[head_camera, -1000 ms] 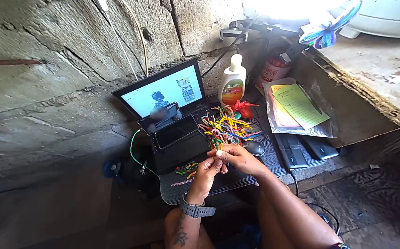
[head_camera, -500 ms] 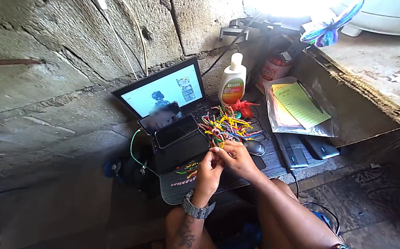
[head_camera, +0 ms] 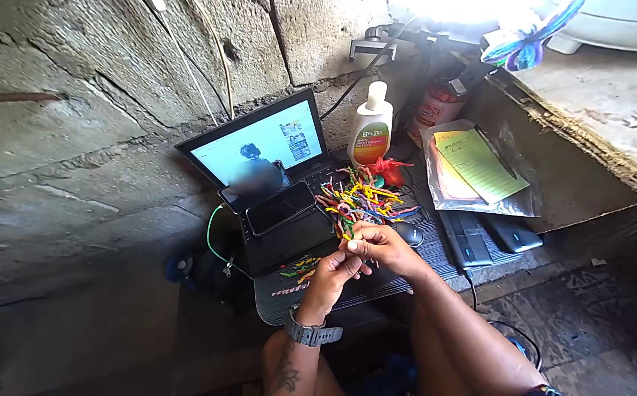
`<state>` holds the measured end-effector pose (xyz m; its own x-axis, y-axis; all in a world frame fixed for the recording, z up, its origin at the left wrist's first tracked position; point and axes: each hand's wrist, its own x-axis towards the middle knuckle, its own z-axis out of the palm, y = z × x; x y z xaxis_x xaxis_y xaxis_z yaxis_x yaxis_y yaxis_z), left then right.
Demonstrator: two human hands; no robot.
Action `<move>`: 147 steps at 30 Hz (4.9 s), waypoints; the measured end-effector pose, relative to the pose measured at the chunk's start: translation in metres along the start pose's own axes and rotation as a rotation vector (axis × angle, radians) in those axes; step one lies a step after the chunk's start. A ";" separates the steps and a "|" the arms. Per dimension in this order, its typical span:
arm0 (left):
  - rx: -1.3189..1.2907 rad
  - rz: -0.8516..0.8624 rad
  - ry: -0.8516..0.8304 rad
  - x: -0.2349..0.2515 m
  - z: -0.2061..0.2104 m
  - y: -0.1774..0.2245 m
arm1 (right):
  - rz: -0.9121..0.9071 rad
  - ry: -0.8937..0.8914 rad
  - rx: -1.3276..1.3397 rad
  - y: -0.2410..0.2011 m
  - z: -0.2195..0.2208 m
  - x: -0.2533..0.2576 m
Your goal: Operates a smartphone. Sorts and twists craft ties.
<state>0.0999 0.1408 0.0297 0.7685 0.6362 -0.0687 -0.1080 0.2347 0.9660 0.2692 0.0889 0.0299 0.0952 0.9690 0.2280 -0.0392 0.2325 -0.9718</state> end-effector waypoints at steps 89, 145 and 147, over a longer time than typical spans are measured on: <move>0.230 0.161 0.181 0.002 0.005 -0.005 | 0.051 0.302 0.077 -0.001 0.009 0.003; -0.253 -0.119 -0.030 -0.006 -0.006 0.004 | -0.019 0.089 0.166 -0.003 -0.002 0.002; -0.305 -0.137 -0.091 -0.007 -0.008 0.003 | -0.059 0.027 0.273 0.001 -0.004 0.001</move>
<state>0.0894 0.1431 0.0309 0.8403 0.5190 -0.1569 -0.1731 0.5310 0.8295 0.2729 0.0901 0.0290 0.1313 0.9515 0.2781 -0.2995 0.3055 -0.9039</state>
